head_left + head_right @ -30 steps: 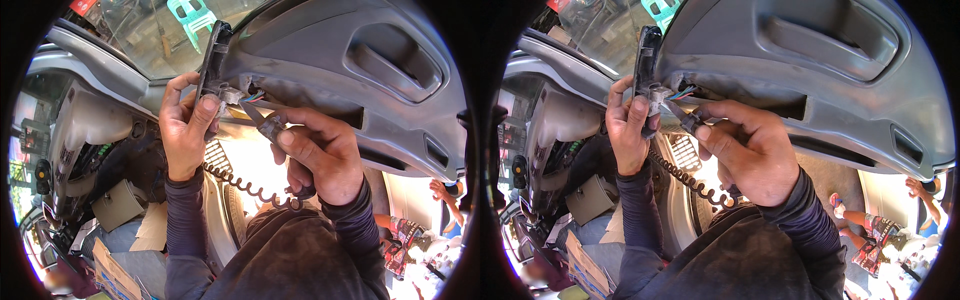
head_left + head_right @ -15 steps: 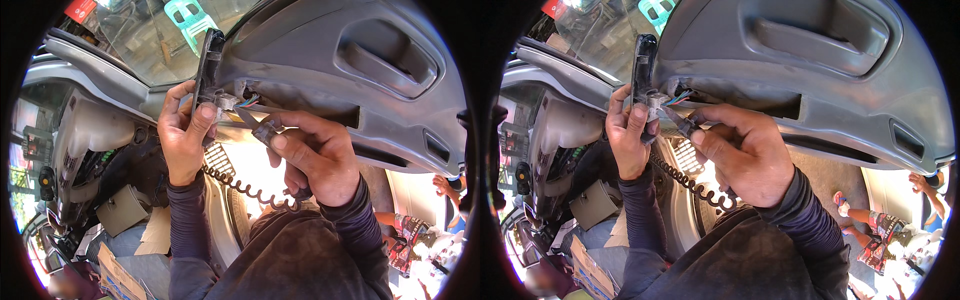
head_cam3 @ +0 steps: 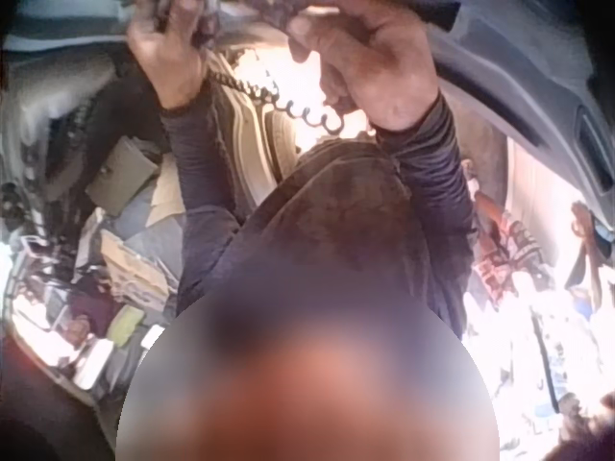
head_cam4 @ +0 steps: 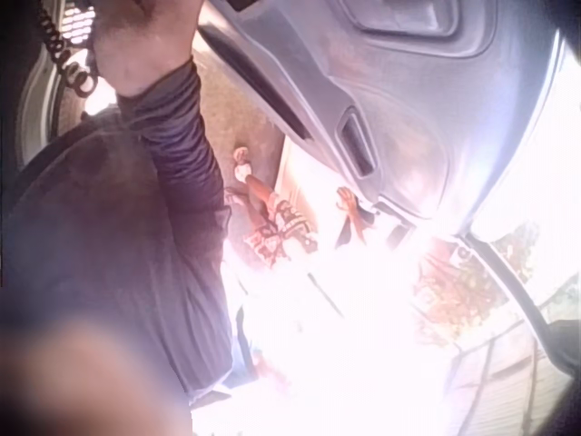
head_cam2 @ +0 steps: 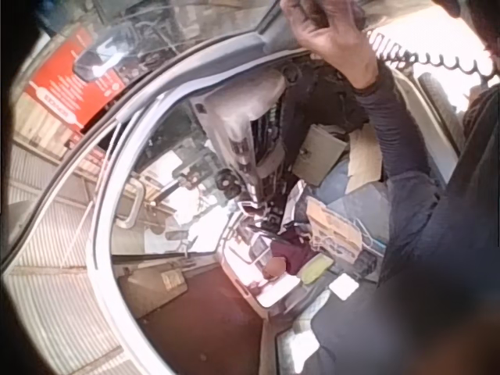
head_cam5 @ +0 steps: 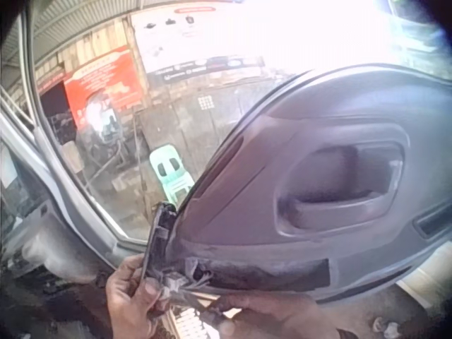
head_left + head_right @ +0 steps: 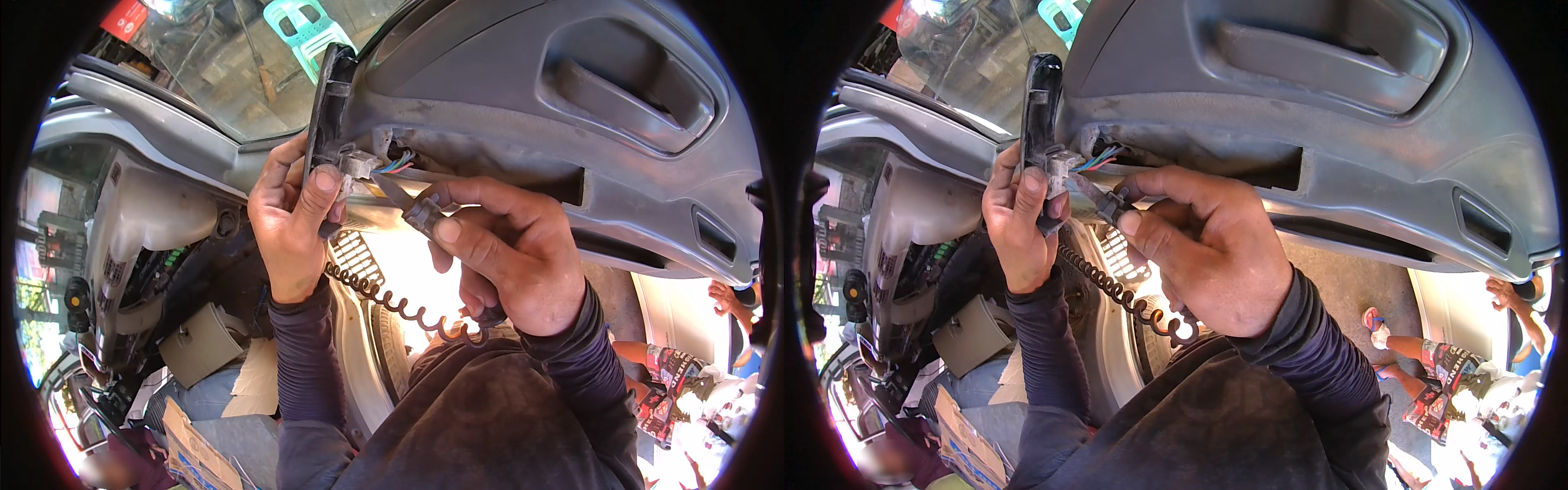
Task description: The person works on the interior wiring of a car door panel. They strip wire ends, connect wires to a white connector, and use a soldering iron to secure the connections. The person then installs a door handle assembly into the door panel.
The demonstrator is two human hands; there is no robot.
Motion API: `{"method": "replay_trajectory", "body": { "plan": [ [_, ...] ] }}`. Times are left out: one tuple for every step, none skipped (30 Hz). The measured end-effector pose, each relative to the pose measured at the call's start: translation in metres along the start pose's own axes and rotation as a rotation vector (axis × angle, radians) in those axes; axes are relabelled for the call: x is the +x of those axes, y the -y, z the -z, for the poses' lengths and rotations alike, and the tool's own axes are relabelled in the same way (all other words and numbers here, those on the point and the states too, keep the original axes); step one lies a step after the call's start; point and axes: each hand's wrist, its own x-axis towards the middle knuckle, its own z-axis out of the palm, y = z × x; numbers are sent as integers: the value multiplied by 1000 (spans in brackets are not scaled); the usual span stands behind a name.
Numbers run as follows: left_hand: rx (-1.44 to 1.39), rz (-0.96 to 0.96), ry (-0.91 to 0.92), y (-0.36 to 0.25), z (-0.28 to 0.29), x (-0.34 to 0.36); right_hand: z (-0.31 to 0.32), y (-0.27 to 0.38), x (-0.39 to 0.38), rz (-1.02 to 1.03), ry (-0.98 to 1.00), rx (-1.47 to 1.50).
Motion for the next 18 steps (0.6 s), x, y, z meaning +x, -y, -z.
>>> {"method": "replay_trajectory", "body": {
  "plan": [
    [0, -2, 8, 0, 1, 1, 0, 0, 0, 1, -3, -5],
    [1, -4, 15, -1, 2, 2, 0, 0, 0, 5, -2, -6],
    [3, -6, 14, -1, 3, 2, 0, -1, 0, 3, -2, -9],
    [-3, -5, 19, 0, 3, 2, 0, -1, 0, 7, 2, -7],
    [-7, -4, 16, 0, 3, 2, 0, -1, 0, 11, 4, -5],
    [-10, -3, 22, 1, 3, 1, 0, -1, 1, 8, 7, 3],
    [-13, -5, 20, 2, 3, 1, -1, -2, 1, 7, 8, 13],
    [-17, -3, 24, 2, 2, 0, -1, -2, 1, -2, 6, 24],
    [-21, -1, 28, 3, 2, -1, -1, -3, 1, 21, 9, 12],
    [-7, 19, 31, 3, 2, -1, -1, -3, 1, 38, 10, 2],
    [-19, 37, 30, 3, 2, -2, -1, -4, 0, 68, 13, -1],
    [-32, 50, 32, 3, 2, -2, -1, -5, -1, 62, 2, -14],
    [-45, 65, 36, 3, 2, -1, -1, -6, -3, 72, -9, -21],
    [-62, 75, 35, 2, 2, -1, -1, -6, -4, 80, -19, -27],
    [-78, 88, 29, 1, 1, -1, 0, -8, -5, 71, -19, -19],
    [-82, 120, 19, -1, 1, -2, 1, -8, -7, 59, -19, -9],
    [-108, 115, 8, -2, 0, -2, 1, -9, -8, 45, -19, 2],
    [-120, 128, -4, -5, 0, -2, 1, -11, -8, 42, -12, 12]
  ]
}}
